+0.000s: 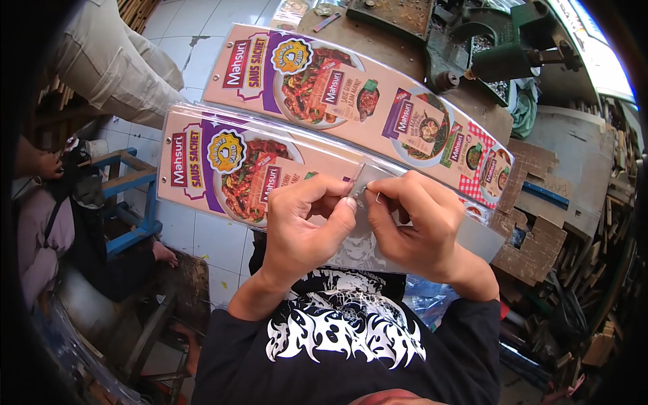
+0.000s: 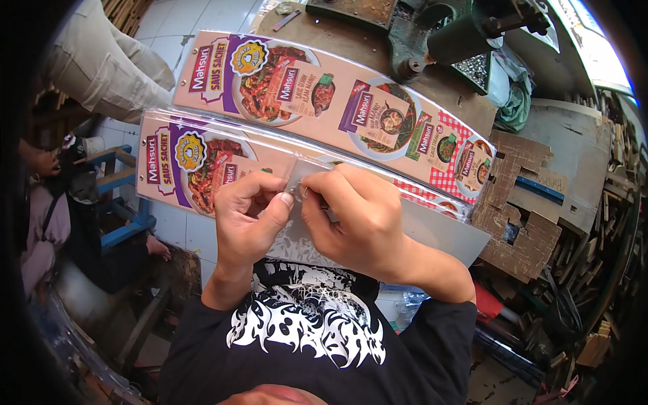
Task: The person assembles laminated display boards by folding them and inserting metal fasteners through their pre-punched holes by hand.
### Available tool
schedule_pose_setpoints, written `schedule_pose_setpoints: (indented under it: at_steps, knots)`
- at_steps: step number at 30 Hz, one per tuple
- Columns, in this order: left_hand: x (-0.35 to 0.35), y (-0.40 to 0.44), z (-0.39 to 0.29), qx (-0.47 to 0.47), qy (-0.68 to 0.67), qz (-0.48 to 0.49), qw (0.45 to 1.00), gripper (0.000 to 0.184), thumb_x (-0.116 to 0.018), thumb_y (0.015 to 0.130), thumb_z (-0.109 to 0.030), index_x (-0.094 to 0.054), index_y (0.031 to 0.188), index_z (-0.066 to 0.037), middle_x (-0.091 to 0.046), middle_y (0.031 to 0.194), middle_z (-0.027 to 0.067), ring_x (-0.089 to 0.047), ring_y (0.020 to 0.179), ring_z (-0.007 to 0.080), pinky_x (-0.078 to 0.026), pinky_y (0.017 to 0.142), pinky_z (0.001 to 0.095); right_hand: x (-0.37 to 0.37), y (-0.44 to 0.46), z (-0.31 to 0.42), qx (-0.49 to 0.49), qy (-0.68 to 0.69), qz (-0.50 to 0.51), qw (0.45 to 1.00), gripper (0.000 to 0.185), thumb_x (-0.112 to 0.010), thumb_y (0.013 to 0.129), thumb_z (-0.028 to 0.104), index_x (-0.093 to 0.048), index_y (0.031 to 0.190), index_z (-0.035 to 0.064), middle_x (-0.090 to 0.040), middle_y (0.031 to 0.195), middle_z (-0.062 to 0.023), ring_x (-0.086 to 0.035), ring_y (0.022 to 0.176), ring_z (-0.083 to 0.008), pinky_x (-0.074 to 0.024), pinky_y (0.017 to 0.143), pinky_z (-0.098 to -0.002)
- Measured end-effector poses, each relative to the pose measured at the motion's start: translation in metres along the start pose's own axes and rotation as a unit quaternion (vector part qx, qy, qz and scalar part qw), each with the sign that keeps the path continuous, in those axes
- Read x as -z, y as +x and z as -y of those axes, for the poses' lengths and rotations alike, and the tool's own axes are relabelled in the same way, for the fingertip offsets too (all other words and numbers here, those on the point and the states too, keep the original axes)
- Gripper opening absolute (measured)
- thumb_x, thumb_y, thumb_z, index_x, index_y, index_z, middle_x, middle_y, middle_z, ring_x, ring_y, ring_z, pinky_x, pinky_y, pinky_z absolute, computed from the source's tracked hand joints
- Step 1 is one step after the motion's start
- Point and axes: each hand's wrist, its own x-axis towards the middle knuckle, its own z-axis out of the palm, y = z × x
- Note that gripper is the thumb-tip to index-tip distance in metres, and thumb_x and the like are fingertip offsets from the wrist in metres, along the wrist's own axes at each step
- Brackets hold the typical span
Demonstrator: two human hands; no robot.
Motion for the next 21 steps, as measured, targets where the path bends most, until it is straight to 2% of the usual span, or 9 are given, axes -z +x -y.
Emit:
schedule_pose_setpoints:
  at_steps: [6,8,15,21]
  knots:
    - [0.0000,-0.0012,0.0013,-0.006,0.005,-0.002,1.000,0.010,-0.065,0.083,0.002,-0.066,0.091,0.007,-0.065,0.072,0.0044,-0.063,0.067,0.0059,-0.051,0.060,0.0211,0.0019,0.0017,0.0000,-0.017,0.028,0.016,0.999,0.016,-0.069,0.070,-0.008,-0.063,0.082,0.0010,-0.058,0.066,-0.0087,-0.059,0.054,-0.0234,-0.0444,0.048,-0.0332]
    - [0.0002,-0.0009,0.0036,-0.005,0.013,-0.003,1.000,0.010,-0.065,0.083,0.002,-0.066,0.092,0.007,-0.065,0.072,0.0043,-0.063,0.067,0.0058,-0.051,0.060,0.0211,0.0052,0.0015,0.0017,-0.012,0.038,0.068,0.997,0.016,-0.069,0.071,-0.007,-0.063,0.083,0.0006,-0.060,0.067,-0.0093,-0.060,0.054,-0.0234,-0.0453,0.048,-0.0321]
    - [0.0015,-0.0003,0.0011,-0.001,0.019,0.008,1.000,0.010,-0.066,0.083,0.000,-0.066,0.091,0.006,-0.065,0.072,0.0041,-0.061,0.065,0.0047,-0.048,0.058,0.0206,0.0061,0.0007,0.0012,-0.027,0.025,0.032,0.999,0.017,-0.068,0.071,-0.008,-0.063,0.084,0.0011,-0.059,0.067,-0.0088,-0.058,0.054,-0.0229,-0.0443,0.048,-0.0322]
    - [-0.0004,0.0000,0.0005,-0.008,0.011,0.007,1.000,0.010,-0.065,0.083,0.000,-0.066,0.091,0.006,-0.064,0.072,0.0036,-0.060,0.065,0.0043,-0.047,0.058,0.0207,0.0015,0.0010,-0.0006,0.006,0.004,0.007,1.000,0.018,-0.069,0.070,-0.009,-0.064,0.084,0.0007,-0.058,0.066,-0.0086,-0.057,0.053,-0.0228,-0.0439,0.048,-0.0326]
